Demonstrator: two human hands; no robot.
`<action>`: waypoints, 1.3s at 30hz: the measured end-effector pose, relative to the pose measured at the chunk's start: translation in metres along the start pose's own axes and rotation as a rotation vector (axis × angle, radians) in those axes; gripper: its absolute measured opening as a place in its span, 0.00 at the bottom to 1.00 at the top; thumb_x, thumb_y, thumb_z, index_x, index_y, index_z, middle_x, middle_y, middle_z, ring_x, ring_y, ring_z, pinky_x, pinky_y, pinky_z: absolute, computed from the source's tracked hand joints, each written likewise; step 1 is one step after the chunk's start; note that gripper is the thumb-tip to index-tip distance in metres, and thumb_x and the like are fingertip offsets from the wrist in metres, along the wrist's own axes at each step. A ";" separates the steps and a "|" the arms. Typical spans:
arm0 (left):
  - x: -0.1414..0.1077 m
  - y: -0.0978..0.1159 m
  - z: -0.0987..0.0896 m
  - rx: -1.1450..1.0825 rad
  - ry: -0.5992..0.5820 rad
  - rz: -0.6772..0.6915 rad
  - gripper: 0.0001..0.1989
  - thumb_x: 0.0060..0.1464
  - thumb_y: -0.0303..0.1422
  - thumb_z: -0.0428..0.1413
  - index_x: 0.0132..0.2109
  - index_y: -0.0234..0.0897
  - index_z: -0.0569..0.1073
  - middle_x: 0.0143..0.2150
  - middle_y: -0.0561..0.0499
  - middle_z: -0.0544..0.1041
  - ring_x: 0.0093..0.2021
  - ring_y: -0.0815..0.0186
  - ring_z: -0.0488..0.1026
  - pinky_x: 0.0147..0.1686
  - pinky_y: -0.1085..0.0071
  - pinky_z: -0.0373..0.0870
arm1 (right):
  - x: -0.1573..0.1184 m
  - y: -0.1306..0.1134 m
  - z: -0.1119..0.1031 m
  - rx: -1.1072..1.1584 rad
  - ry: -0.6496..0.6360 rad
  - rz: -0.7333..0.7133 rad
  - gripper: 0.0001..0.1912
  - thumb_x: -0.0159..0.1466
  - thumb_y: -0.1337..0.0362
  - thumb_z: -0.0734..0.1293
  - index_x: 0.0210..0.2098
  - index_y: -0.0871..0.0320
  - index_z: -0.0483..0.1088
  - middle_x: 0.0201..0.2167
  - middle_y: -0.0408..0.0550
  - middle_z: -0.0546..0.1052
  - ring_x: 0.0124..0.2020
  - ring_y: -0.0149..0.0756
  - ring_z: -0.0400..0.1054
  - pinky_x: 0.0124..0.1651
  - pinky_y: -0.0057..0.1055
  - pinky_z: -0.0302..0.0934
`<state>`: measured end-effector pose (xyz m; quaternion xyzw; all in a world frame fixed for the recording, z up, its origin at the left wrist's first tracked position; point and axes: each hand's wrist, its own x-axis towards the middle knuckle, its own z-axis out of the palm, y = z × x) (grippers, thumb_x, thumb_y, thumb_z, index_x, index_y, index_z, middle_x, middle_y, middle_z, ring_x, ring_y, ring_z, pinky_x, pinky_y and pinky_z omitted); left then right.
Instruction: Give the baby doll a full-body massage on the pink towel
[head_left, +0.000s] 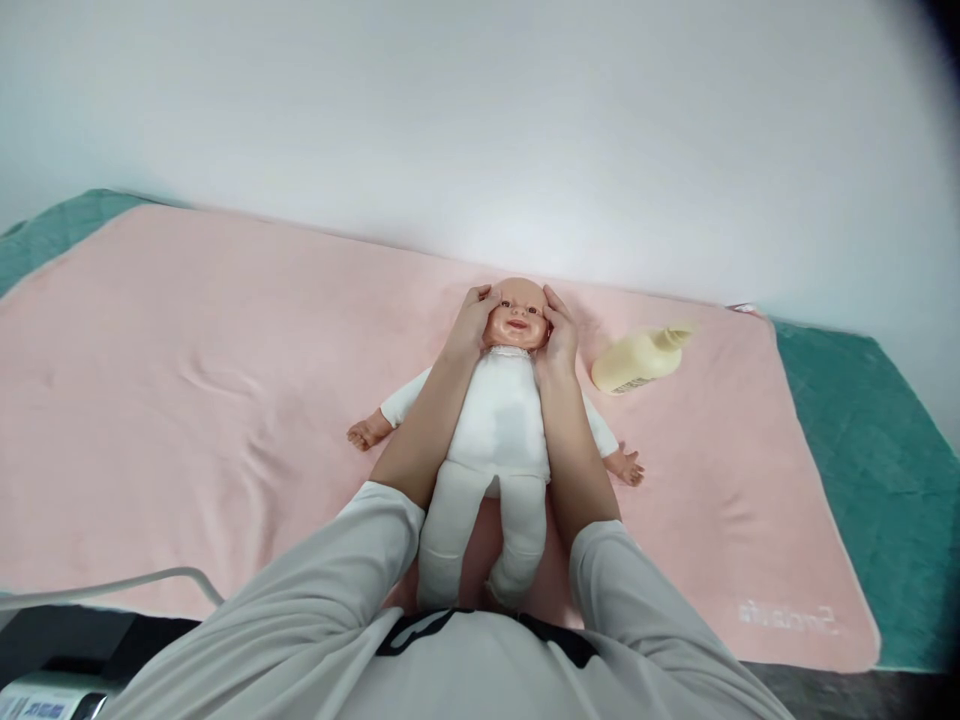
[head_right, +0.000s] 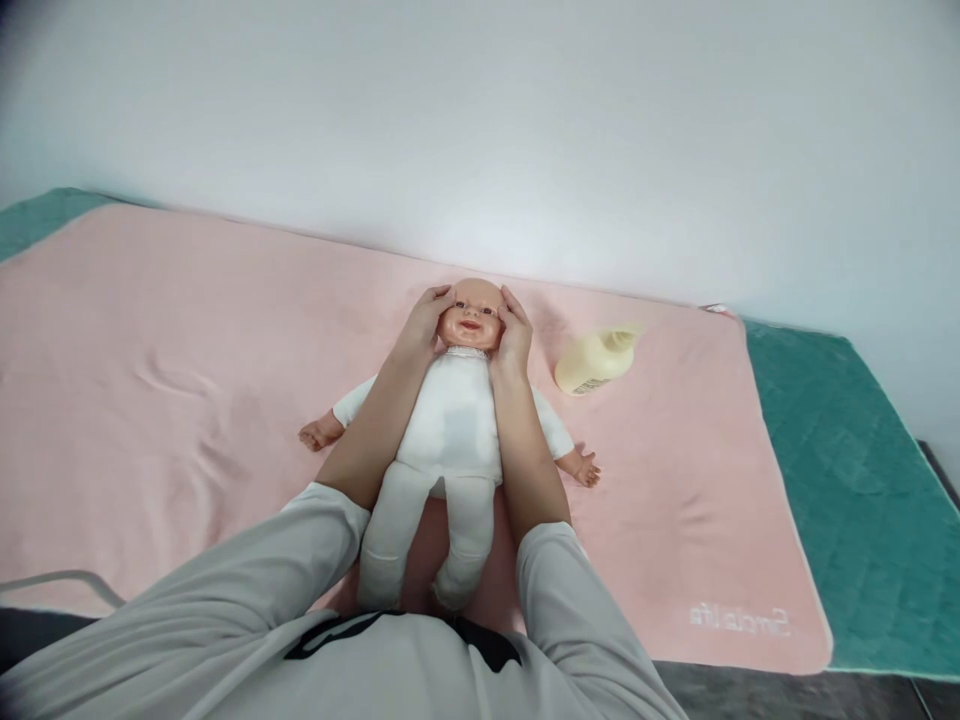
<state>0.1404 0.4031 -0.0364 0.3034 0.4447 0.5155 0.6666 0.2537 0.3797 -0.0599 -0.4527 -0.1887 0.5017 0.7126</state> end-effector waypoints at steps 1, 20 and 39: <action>-0.001 0.000 0.000 -0.007 0.001 0.002 0.07 0.60 0.29 0.54 0.45 0.36 0.67 0.48 0.45 0.75 0.49 0.62 0.76 0.54 0.63 0.73 | -0.001 0.000 0.000 0.001 0.006 0.000 0.24 0.58 0.66 0.64 0.54 0.55 0.72 0.52 0.46 0.77 0.50 0.36 0.75 0.63 0.45 0.66; 0.006 -0.007 -0.005 0.248 0.023 0.089 0.23 0.52 0.33 0.64 0.52 0.34 0.66 0.59 0.38 0.68 0.55 0.58 0.74 0.52 0.65 0.73 | -0.003 0.001 0.005 -0.073 0.047 -0.066 0.25 0.52 0.64 0.73 0.49 0.55 0.71 0.51 0.45 0.77 0.48 0.34 0.75 0.57 0.38 0.71; -0.014 0.007 0.001 0.054 -0.056 0.075 0.07 0.57 0.30 0.56 0.43 0.35 0.68 0.49 0.44 0.73 0.48 0.61 0.75 0.53 0.61 0.73 | -0.001 -0.001 0.001 -0.055 0.010 -0.014 0.23 0.57 0.65 0.68 0.53 0.55 0.72 0.49 0.45 0.79 0.50 0.36 0.75 0.60 0.42 0.68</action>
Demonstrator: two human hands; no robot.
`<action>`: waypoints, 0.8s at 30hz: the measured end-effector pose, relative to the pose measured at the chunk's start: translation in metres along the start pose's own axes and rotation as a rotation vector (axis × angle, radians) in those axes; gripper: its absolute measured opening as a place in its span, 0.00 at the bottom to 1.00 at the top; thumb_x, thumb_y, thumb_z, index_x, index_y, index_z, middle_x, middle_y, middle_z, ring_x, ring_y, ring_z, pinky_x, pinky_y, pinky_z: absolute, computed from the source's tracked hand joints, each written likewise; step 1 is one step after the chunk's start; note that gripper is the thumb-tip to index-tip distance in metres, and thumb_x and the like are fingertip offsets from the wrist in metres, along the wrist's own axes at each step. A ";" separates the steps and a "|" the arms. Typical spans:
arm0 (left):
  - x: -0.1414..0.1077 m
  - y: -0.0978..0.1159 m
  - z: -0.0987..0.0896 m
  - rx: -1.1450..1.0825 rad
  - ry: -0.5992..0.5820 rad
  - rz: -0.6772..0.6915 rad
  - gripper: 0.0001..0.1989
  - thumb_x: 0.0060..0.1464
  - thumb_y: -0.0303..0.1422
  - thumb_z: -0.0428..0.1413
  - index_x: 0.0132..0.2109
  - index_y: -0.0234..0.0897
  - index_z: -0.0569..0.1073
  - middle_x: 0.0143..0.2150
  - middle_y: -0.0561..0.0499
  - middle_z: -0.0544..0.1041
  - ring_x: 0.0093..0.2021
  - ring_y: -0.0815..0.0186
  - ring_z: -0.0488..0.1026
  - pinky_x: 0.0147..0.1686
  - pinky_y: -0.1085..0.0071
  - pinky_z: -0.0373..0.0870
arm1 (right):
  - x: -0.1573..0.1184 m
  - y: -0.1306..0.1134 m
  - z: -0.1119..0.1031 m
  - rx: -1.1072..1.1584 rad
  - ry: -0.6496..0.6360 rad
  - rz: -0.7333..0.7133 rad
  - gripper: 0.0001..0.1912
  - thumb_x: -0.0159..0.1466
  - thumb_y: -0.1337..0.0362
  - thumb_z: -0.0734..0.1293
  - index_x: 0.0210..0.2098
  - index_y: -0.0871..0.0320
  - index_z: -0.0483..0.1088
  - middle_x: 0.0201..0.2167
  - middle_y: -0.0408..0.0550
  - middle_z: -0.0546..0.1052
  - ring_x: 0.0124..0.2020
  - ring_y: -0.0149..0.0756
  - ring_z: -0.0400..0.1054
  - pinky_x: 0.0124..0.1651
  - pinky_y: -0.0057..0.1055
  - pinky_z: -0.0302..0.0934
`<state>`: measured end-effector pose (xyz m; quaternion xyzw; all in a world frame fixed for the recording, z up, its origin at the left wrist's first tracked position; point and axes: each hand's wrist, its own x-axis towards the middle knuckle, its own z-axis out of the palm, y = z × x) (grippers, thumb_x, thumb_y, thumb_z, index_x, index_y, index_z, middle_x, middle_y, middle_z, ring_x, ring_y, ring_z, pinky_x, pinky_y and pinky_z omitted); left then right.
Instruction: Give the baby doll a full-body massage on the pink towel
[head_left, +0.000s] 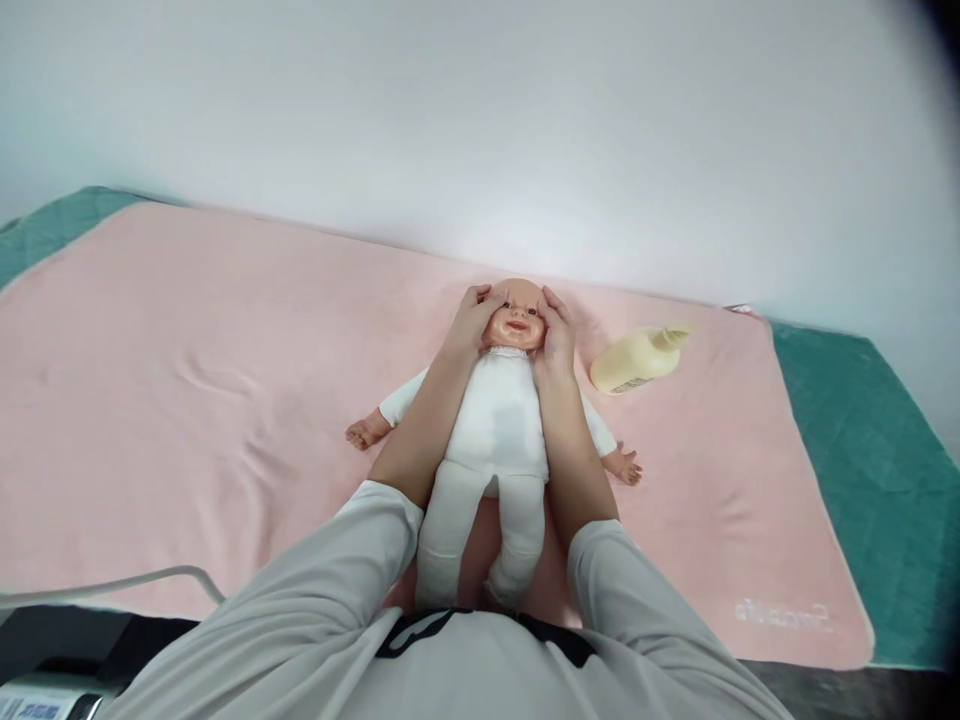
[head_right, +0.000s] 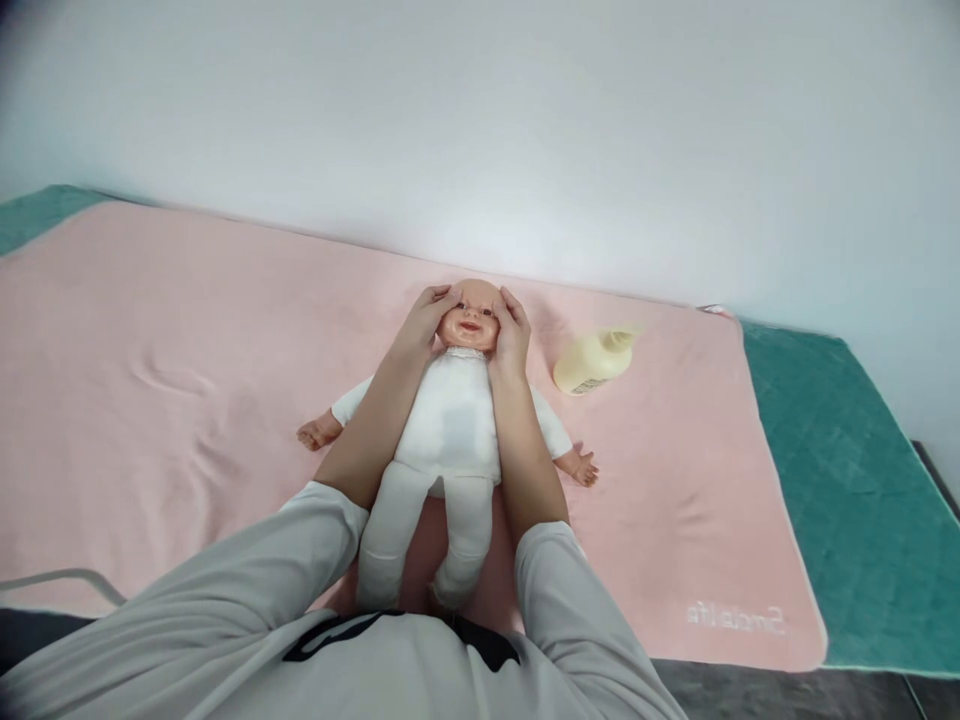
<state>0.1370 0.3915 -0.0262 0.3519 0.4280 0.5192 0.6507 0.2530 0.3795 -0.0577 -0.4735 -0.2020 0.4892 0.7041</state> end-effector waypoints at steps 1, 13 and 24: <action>-0.001 0.001 0.000 0.001 -0.013 0.005 0.07 0.58 0.30 0.57 0.43 0.35 0.68 0.49 0.44 0.73 0.48 0.61 0.75 0.53 0.60 0.73 | -0.001 -0.001 0.000 0.009 0.002 0.003 0.23 0.57 0.65 0.68 0.53 0.55 0.72 0.48 0.45 0.79 0.49 0.36 0.75 0.60 0.42 0.68; 0.020 -0.007 -0.013 0.052 -0.020 -0.009 0.09 0.56 0.30 0.56 0.45 0.35 0.72 0.52 0.42 0.76 0.55 0.59 0.74 0.60 0.60 0.67 | -0.008 -0.009 -0.002 0.045 -0.037 0.061 0.29 0.59 0.67 0.65 0.60 0.57 0.68 0.56 0.50 0.77 0.51 0.37 0.75 0.62 0.45 0.67; 0.001 -0.001 -0.022 0.319 -0.102 0.293 0.21 0.59 0.41 0.57 0.55 0.34 0.75 0.64 0.38 0.71 0.67 0.57 0.64 0.68 0.62 0.54 | -0.030 -0.030 -0.009 -0.203 -0.102 0.173 0.33 0.65 0.51 0.66 0.67 0.48 0.59 0.61 0.51 0.73 0.46 0.38 0.78 0.50 0.43 0.75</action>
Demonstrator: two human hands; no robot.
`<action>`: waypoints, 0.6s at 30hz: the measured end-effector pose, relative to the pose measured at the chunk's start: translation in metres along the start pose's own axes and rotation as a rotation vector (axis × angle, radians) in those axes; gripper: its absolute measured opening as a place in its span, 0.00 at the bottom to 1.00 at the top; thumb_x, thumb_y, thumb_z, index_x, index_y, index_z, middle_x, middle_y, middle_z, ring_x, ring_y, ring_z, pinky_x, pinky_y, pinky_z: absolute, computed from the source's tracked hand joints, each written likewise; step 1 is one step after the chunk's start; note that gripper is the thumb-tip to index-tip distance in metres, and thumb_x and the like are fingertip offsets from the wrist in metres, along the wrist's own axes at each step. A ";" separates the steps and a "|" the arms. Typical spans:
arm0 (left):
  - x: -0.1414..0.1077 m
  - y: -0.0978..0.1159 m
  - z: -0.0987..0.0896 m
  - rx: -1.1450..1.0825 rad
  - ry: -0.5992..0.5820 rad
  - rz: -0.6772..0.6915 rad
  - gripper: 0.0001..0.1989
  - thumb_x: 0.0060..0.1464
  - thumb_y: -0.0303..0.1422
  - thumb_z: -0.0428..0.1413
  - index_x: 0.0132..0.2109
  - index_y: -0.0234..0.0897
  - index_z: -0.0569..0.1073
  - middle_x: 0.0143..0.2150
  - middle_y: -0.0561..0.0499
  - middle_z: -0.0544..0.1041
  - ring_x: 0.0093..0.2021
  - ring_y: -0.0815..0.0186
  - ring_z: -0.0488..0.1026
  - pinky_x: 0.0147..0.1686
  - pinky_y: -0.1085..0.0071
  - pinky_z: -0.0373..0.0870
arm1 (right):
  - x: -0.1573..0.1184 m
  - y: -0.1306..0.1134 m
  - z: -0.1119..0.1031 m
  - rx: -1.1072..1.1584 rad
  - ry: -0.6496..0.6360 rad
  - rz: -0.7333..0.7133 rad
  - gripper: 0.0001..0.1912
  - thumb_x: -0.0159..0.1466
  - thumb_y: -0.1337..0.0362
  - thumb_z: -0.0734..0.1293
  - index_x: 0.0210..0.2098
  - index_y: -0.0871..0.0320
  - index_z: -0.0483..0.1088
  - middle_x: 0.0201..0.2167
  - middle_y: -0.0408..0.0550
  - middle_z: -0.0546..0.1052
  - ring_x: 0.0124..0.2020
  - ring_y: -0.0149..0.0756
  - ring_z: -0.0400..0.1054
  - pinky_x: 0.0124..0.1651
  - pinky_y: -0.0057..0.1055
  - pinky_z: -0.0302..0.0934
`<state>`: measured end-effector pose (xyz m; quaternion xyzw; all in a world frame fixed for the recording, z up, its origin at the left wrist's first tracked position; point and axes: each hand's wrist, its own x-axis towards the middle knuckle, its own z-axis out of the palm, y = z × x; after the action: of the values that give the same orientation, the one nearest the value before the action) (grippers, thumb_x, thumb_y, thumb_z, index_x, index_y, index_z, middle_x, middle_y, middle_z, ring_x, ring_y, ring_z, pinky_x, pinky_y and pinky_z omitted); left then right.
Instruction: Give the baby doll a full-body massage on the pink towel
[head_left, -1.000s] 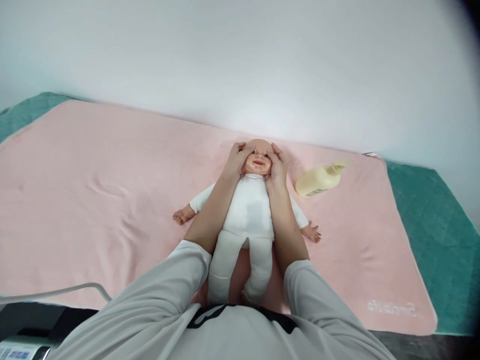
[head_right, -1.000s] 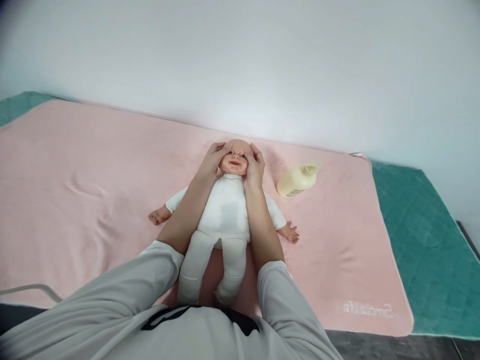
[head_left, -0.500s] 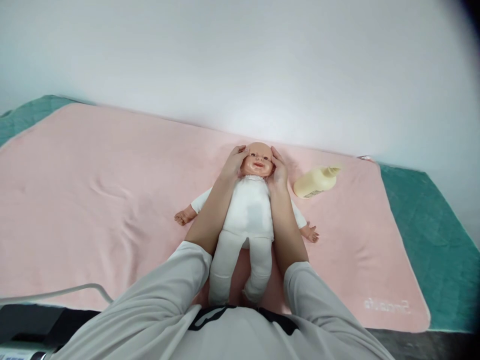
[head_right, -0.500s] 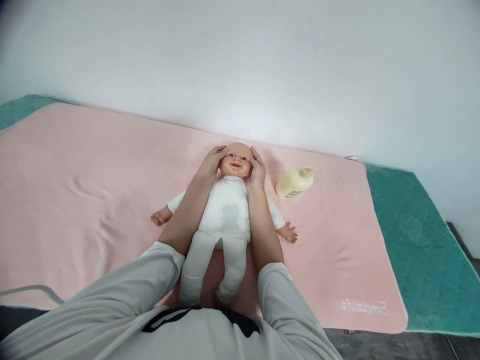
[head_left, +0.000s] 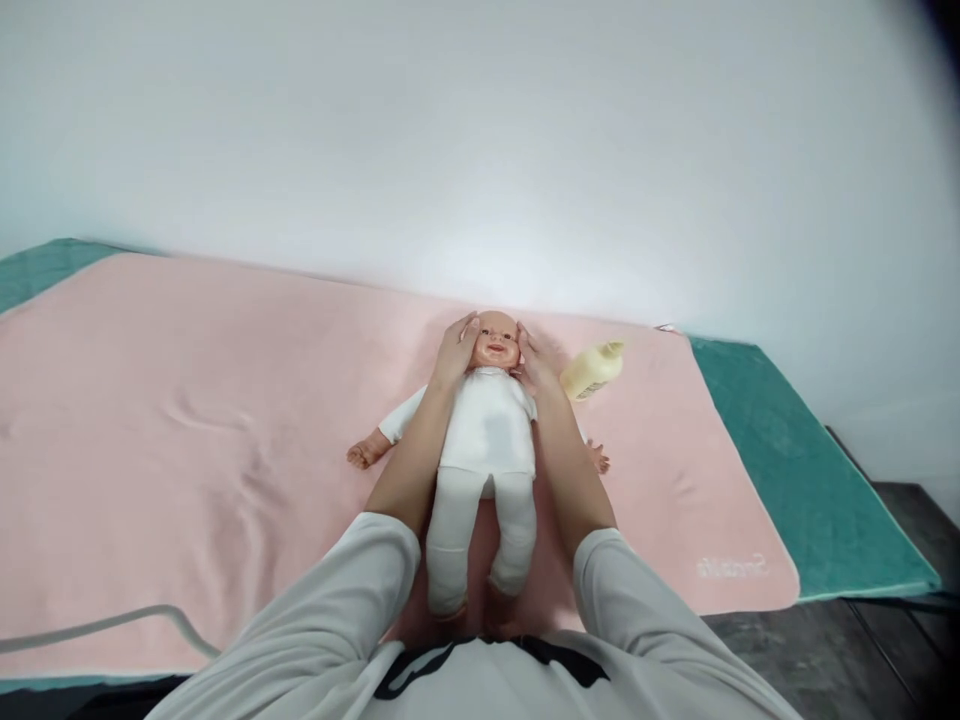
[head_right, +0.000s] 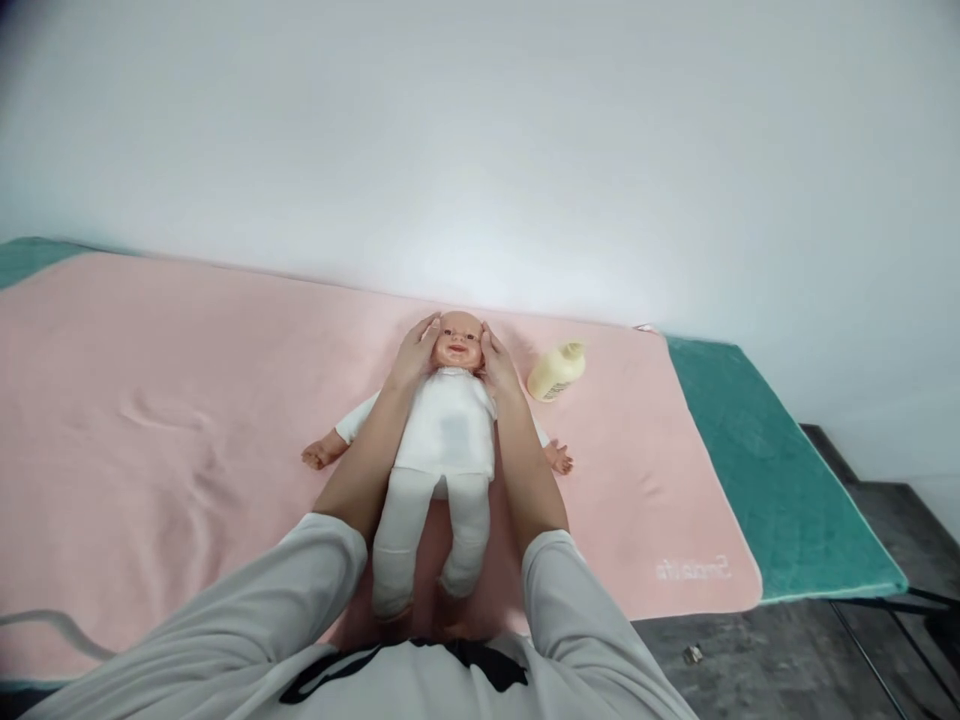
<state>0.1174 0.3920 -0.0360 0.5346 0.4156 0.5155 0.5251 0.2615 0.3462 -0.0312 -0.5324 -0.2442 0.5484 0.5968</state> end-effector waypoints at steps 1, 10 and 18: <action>-0.003 0.001 -0.002 -0.001 -0.026 0.006 0.22 0.59 0.42 0.57 0.55 0.34 0.75 0.64 0.38 0.71 0.67 0.57 0.64 0.69 0.62 0.53 | 0.000 -0.001 -0.001 -0.013 -0.036 -0.002 0.33 0.66 0.49 0.66 0.68 0.48 0.58 0.63 0.50 0.71 0.47 0.38 0.78 0.51 0.43 0.75; -0.025 0.001 -0.019 0.032 -0.200 -0.040 0.35 0.55 0.44 0.62 0.67 0.41 0.64 0.72 0.42 0.58 0.72 0.56 0.55 0.69 0.62 0.52 | -0.027 -0.005 -0.010 -0.310 -0.158 -0.177 0.50 0.51 0.55 0.79 0.69 0.48 0.56 0.69 0.48 0.64 0.68 0.42 0.61 0.71 0.44 0.56; -0.029 -0.016 -0.021 0.006 -0.231 -0.018 0.46 0.49 0.43 0.66 0.71 0.43 0.56 0.73 0.43 0.55 0.71 0.54 0.58 0.68 0.60 0.57 | -0.027 0.012 -0.007 -0.396 -0.162 -0.342 0.52 0.51 0.53 0.78 0.70 0.49 0.54 0.73 0.48 0.54 0.75 0.45 0.45 0.75 0.49 0.44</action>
<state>0.0945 0.3682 -0.0566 0.5882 0.3589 0.4444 0.5725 0.2552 0.3164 -0.0365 -0.5441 -0.4799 0.4219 0.5437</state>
